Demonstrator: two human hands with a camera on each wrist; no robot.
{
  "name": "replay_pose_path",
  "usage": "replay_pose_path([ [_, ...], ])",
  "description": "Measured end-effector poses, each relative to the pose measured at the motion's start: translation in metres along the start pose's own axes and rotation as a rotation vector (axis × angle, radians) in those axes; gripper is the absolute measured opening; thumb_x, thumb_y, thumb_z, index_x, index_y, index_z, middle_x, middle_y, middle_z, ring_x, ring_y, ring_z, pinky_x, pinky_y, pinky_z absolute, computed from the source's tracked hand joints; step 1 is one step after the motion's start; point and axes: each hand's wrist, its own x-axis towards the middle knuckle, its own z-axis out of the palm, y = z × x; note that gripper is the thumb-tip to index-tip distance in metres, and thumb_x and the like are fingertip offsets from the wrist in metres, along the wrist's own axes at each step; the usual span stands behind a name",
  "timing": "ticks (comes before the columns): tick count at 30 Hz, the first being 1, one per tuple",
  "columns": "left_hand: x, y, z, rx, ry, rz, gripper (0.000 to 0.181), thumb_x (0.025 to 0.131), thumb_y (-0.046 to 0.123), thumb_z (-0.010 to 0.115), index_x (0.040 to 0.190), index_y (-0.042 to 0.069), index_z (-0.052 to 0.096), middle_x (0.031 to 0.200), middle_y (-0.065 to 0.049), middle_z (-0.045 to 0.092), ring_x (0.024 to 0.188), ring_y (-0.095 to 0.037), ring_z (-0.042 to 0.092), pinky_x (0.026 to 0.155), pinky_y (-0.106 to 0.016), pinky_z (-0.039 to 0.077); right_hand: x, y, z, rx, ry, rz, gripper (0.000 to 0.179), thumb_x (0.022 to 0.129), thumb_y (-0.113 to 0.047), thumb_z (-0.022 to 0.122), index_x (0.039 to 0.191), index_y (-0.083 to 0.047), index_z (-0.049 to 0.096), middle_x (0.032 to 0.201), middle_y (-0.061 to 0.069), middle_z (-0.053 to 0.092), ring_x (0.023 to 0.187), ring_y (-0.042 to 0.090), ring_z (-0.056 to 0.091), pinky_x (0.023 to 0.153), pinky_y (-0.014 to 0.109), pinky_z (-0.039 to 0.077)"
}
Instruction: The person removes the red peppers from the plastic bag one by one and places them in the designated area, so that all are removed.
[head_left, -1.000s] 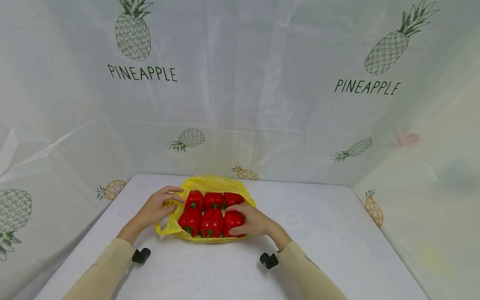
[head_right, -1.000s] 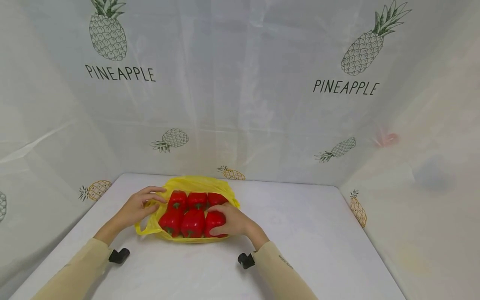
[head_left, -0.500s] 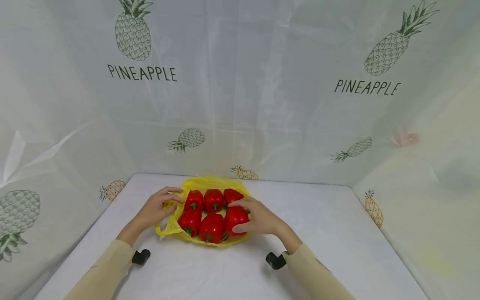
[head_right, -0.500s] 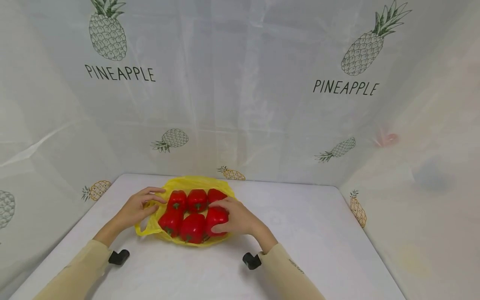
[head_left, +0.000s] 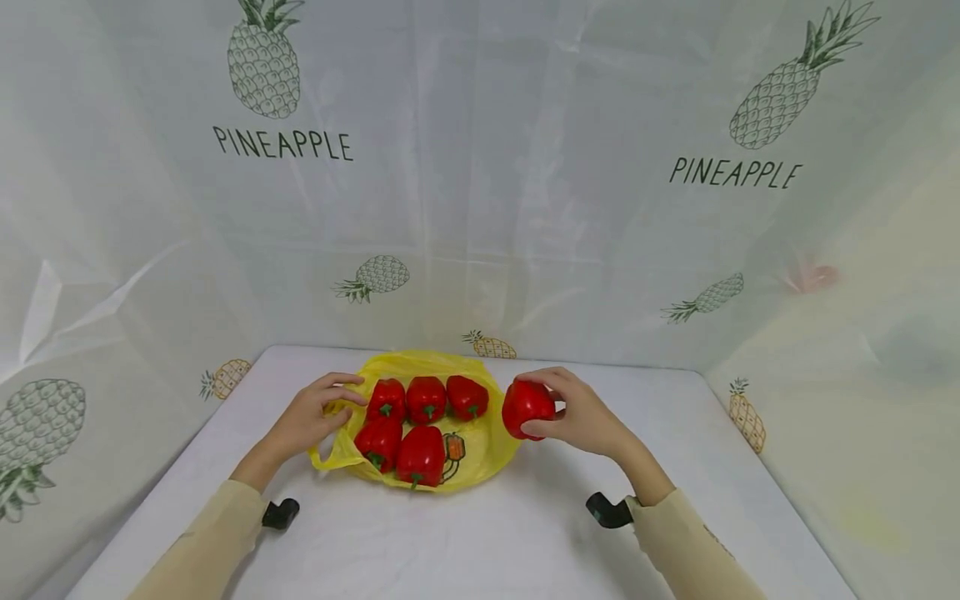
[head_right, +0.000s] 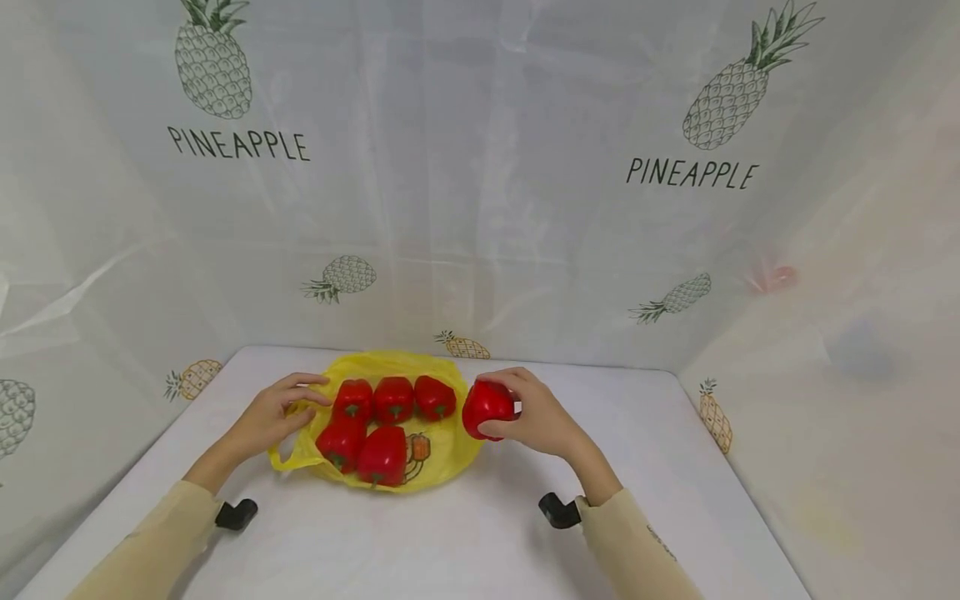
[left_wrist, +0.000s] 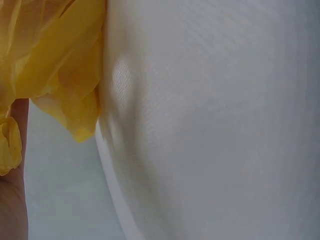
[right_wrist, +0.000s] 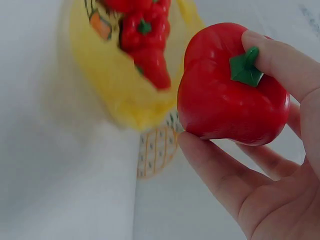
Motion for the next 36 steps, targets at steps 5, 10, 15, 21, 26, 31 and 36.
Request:
replay_pose_path([
  [5,-0.001,-0.002,0.0,0.009,0.003,0.001,0.03,0.096,0.001,0.076,0.109,0.028,0.081,0.145,0.0,0.062,0.138,-0.033,0.055,0.106,-0.05,0.054,-0.009,0.016,-0.02,-0.057,0.07,0.009,0.064,0.087,-0.019,0.09,0.145,-0.019,0.062,0.144,0.011,0.057,0.124,0.04,0.06,0.082,0.04,0.065],
  [10,-0.001,-0.003,0.001,-0.005,0.007,0.002,0.03,0.096,0.001,0.076,0.108,0.029,0.081,0.145,0.0,0.062,0.138,-0.033,0.055,0.105,-0.039,0.054,-0.013,0.041,-0.033,-0.12,0.125,0.037,0.066,0.088,-0.017,0.089,0.147,-0.016,0.06,0.145,0.013,0.056,0.123,0.042,0.061,0.081,0.044,0.065],
  [15,-0.003,-0.002,0.0,0.001,0.012,-0.001,0.03,0.096,0.001,0.076,0.108,0.028,0.082,0.145,0.0,0.062,0.138,-0.033,0.055,0.105,-0.034,0.053,-0.013,0.066,-0.04,-0.156,0.14,0.063,0.068,0.088,-0.014,0.088,0.149,-0.012,0.057,0.148,0.016,0.054,0.126,0.045,0.059,0.084,0.049,0.065],
  [21,-0.002,0.0,0.0,0.007,0.031,0.022,0.027,0.095,0.001,0.077,0.108,0.024,0.082,0.143,-0.002,0.063,0.135,-0.035,0.057,0.103,-0.038,0.056,-0.01,0.084,-0.043,-0.159,0.127,0.09,0.068,0.089,-0.011,0.087,0.149,-0.009,0.057,0.148,0.02,0.052,0.127,0.046,0.057,0.087,0.051,0.064],
  [26,-0.002,0.002,0.0,0.004,0.037,0.041,0.025,0.096,-0.001,0.075,0.109,0.02,0.083,0.143,-0.005,0.064,0.134,-0.038,0.057,0.101,-0.04,0.058,-0.001,0.091,-0.04,-0.163,0.112,0.108,0.068,0.088,-0.009,0.087,0.149,-0.008,0.056,0.147,0.021,0.053,0.129,0.048,0.055,0.088,0.053,0.063],
  [31,-0.002,0.003,0.0,0.007,0.034,0.029,0.025,0.096,0.0,0.075,0.108,0.02,0.083,0.143,-0.005,0.063,0.135,-0.037,0.057,0.102,-0.039,0.057,0.007,0.097,-0.032,-0.162,0.082,0.164,0.069,0.089,-0.011,0.087,0.15,-0.009,0.055,0.148,0.021,0.052,0.132,0.048,0.052,0.09,0.054,0.062],
  [36,-0.003,0.003,-0.001,-0.004,0.036,0.036,0.025,0.096,-0.001,0.074,0.109,0.019,0.083,0.143,-0.005,0.063,0.134,-0.038,0.057,0.098,-0.032,0.057,0.014,0.103,-0.028,-0.188,0.06,0.224,0.071,0.089,-0.015,0.087,0.151,-0.01,0.054,0.147,0.02,0.052,0.133,0.046,0.052,0.092,0.054,0.062],
])
